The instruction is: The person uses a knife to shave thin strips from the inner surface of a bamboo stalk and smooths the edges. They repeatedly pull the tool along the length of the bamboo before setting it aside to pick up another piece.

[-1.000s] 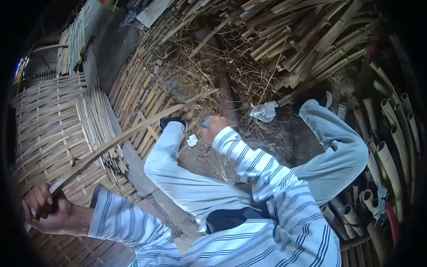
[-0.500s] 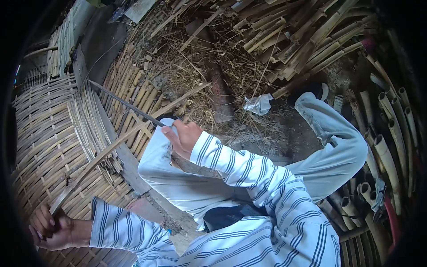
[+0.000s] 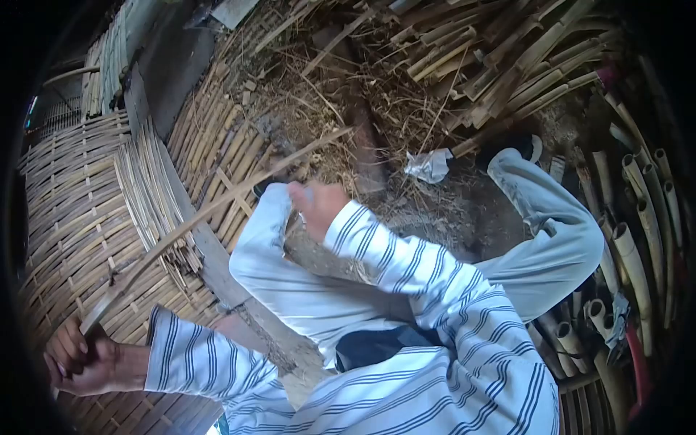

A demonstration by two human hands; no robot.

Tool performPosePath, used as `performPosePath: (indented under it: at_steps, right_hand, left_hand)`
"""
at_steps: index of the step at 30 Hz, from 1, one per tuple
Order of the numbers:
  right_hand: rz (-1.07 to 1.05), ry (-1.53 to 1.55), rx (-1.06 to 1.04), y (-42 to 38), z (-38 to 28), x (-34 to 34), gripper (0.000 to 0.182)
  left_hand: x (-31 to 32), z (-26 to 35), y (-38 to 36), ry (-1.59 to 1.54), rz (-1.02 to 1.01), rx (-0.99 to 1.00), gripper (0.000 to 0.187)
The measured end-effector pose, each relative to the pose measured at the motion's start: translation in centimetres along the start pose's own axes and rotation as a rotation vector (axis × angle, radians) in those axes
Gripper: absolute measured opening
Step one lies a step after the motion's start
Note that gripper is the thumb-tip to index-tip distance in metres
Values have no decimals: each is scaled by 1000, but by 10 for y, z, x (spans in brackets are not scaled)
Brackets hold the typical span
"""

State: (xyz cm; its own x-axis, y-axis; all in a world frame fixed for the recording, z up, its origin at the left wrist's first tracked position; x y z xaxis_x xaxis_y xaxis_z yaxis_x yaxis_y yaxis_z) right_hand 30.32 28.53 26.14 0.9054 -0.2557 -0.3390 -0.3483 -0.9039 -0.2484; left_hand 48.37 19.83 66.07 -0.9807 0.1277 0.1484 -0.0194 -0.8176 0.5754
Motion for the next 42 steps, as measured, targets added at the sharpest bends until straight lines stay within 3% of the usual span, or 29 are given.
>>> performPosePath:
  at_steps: [3,5,6,7,8,9,11,14,15,17,19,21,23,24,25,26,27,28,29,31,33,36,37,38,39,40,42]
  right_hand:
    - [-142,-48,-122,-15,-49,-13,43]
    - [-143,-174,-140,-13,-33,-8,46]
    - [-169,-243,-19,3,14,15,47]
    - [-164,-91,263,15,45,6,51]
    - [-86,-370,266,46,148,54,57]
    - [-96,-369,357,51,156,43,65]
    - [5,-360,277,47,125,22,66]
    - [-106,-244,-89,12,8,-18,56]
    - [-107,-169,33,13,17,2,51]
    - [-183,-279,-2,12,-3,-5,50]
    - [-133,-243,48,20,40,0,48]
    - [-160,-466,238,69,205,63,49]
    - [-6,-563,202,66,246,65,52]
    - [-95,-405,336,56,193,27,53]
    - [-89,-285,321,56,189,31,54]
    - [-54,-308,107,44,137,18,55]
    - [-13,-261,55,38,115,23,56]
    - [-180,-203,196,30,71,9,53]
    - [-162,-199,39,28,60,17,54]
    - [-128,-182,127,37,84,27,55]
    - [18,-291,290,65,179,58,58]
    - [78,-421,250,85,178,52,60]
    - [98,-486,266,77,183,54,60]
    - [-55,-400,296,76,166,45,56]
    - [-41,-400,206,77,158,49,54]
    - [-36,-414,106,73,152,57,52]
    - [-116,-299,89,42,111,53,55]
  left_hand:
    - [17,-2,-11,-340,-252,-207,40]
    - [10,1,-13,-202,-155,-92,36]
    - [6,2,-13,-123,-85,-57,36]
    - [1,4,-15,-44,-12,-18,36]
    - [-4,2,-15,-187,-170,-69,36]
    - [-2,4,-12,-207,-177,-73,36]
    - [0,1,-13,-237,-163,-97,36]
    - [8,1,-14,-298,-229,-162,37]
    - [10,-1,-13,-323,-252,-176,38]
    - [2,-2,-12,-240,-187,-175,37]
    - [-3,-2,-9,-218,-166,-167,37]
    - [-7,4,-7,-164,-135,-150,36]
    - [-8,0,-5,-141,-104,-105,36]
    - [-6,-3,-3,-220,-174,-146,38]
    - [-6,-6,-3,-204,-126,-117,38]
    - [-6,-6,-4,-169,-78,-108,38]
    - [-7,-5,-3,-138,-35,-93,39]
    - [-21,0,2,-74,-12,-126,39]
    - [-24,0,1,-83,-25,-143,39]
    - [-27,-2,1,-103,-52,-165,39]
    - [-24,-5,-6,-29,43,-94,38]
    - [-30,-8,6,77,243,-24,38]
    - [-30,-4,0,10,171,-68,38]
    - [-25,-1,5,-51,55,-130,38]
    - [-19,-6,7,-138,-55,-164,38]
    - [-7,-9,-6,-3,315,66,37]
    - [-15,-6,1,9,159,-21,38]
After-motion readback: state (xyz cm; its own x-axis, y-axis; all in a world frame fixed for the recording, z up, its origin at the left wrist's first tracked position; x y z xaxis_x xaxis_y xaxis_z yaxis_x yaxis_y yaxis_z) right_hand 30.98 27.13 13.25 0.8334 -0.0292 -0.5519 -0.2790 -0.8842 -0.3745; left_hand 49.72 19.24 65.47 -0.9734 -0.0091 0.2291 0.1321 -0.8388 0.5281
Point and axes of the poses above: each hand's wrist, its own y-axis towards the middle knuckle, its own x-axis out of the palm, z = x × y, the point moved 6 cm from there along y, towards the middle knuckle, and after that the axes turned 7 degrees about -y, right-handed, at the moved point
